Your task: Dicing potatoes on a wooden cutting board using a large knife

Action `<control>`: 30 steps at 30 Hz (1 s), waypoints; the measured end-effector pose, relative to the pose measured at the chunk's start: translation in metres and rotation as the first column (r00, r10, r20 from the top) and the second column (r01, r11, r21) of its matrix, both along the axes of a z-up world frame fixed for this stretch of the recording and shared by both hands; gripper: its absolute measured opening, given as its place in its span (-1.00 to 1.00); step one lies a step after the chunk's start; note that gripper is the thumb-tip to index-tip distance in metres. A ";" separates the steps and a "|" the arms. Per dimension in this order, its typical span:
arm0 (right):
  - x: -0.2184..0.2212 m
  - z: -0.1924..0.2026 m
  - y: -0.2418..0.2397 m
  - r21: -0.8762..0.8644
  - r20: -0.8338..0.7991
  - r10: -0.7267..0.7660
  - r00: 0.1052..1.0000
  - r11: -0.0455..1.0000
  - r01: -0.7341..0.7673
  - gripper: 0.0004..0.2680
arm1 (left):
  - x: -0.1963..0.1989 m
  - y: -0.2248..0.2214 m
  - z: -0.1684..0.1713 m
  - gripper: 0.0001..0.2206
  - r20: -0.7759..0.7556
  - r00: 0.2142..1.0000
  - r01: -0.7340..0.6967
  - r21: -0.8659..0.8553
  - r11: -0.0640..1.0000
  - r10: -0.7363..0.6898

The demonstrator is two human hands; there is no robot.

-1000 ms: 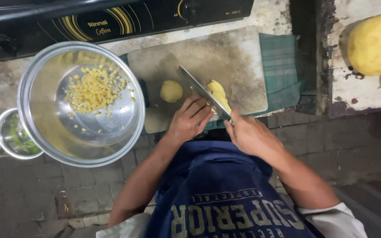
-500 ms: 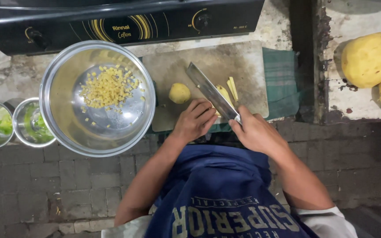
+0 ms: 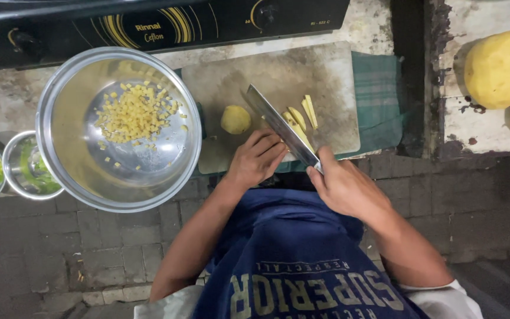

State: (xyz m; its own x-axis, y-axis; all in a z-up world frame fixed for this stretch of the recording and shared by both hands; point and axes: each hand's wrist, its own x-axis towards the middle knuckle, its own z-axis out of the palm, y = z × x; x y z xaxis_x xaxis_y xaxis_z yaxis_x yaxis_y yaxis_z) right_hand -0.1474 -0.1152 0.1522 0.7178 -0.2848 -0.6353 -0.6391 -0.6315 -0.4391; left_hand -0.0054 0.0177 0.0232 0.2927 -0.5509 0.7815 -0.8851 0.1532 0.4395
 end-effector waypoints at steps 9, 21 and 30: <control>0.005 -0.036 0.005 -0.046 0.053 0.050 0.997 0.998 -0.048 -0.82 | -0.001 -0.001 -0.015 -0.96 0.044 0.998 -0.053 0.057 0.997 0.050; 0.008 -0.052 -0.013 -0.032 -0.005 0.005 1.000 0.999 -0.005 -0.75 | -0.002 -0.002 -0.014 -0.96 0.120 0.990 -0.070 0.000 0.998 0.070; 0.003 -0.017 -0.017 -0.041 0.009 -0.026 1.000 0.999 0.026 -0.75 | -0.007 -0.003 -0.022 -0.97 0.158 0.976 -0.155 0.040 0.987 0.147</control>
